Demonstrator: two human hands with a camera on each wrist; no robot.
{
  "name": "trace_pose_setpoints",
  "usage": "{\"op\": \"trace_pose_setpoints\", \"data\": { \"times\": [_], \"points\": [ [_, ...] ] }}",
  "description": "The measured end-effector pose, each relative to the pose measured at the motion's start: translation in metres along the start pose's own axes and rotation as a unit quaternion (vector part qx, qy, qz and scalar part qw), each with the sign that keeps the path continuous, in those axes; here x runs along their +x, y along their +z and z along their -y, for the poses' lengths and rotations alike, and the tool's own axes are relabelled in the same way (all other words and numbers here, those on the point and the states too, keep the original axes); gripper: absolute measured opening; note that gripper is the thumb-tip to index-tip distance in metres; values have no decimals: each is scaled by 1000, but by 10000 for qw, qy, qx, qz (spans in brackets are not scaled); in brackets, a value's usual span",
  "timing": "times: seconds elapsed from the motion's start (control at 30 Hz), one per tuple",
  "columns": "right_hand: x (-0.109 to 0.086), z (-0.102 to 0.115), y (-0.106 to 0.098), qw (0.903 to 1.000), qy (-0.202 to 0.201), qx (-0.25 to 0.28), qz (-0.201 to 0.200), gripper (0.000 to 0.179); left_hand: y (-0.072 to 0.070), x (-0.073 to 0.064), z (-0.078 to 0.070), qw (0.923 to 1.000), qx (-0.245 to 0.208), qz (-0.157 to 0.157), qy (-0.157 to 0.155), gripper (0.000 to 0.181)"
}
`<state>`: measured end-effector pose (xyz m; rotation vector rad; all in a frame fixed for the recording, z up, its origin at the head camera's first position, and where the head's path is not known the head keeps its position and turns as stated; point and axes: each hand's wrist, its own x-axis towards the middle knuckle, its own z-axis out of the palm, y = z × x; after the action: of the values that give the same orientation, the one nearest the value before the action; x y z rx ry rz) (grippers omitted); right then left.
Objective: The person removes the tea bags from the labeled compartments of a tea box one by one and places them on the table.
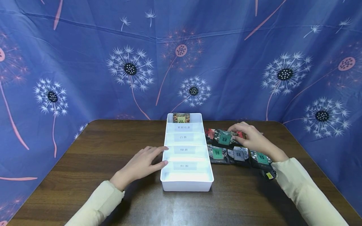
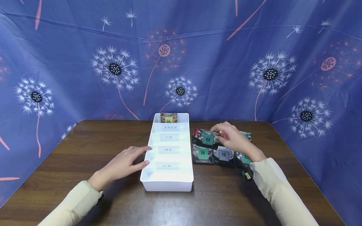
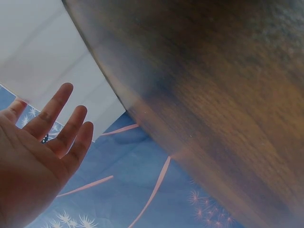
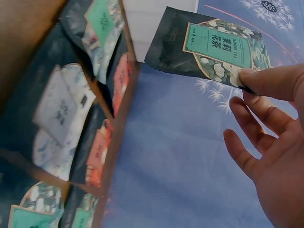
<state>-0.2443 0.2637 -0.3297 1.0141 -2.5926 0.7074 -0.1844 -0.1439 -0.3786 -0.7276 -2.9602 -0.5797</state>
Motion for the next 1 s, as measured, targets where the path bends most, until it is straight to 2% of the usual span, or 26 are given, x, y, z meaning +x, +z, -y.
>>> {"op": "trace_pose_setpoints", "data": {
  "times": [0.33,0.6,1.0],
  "points": [
    [-19,-3,9,9991,-21,141,405,33,0,0,0,10000,-13,-23,23,60],
    [-25,-1,13,9958,-508,528,548,31,-1,0,-1,10000,-32,31,-27,60],
    [-33,8,20,9895,-418,1012,942,29,0,0,0,9999,-88,20,-57,59]
  ]
}}
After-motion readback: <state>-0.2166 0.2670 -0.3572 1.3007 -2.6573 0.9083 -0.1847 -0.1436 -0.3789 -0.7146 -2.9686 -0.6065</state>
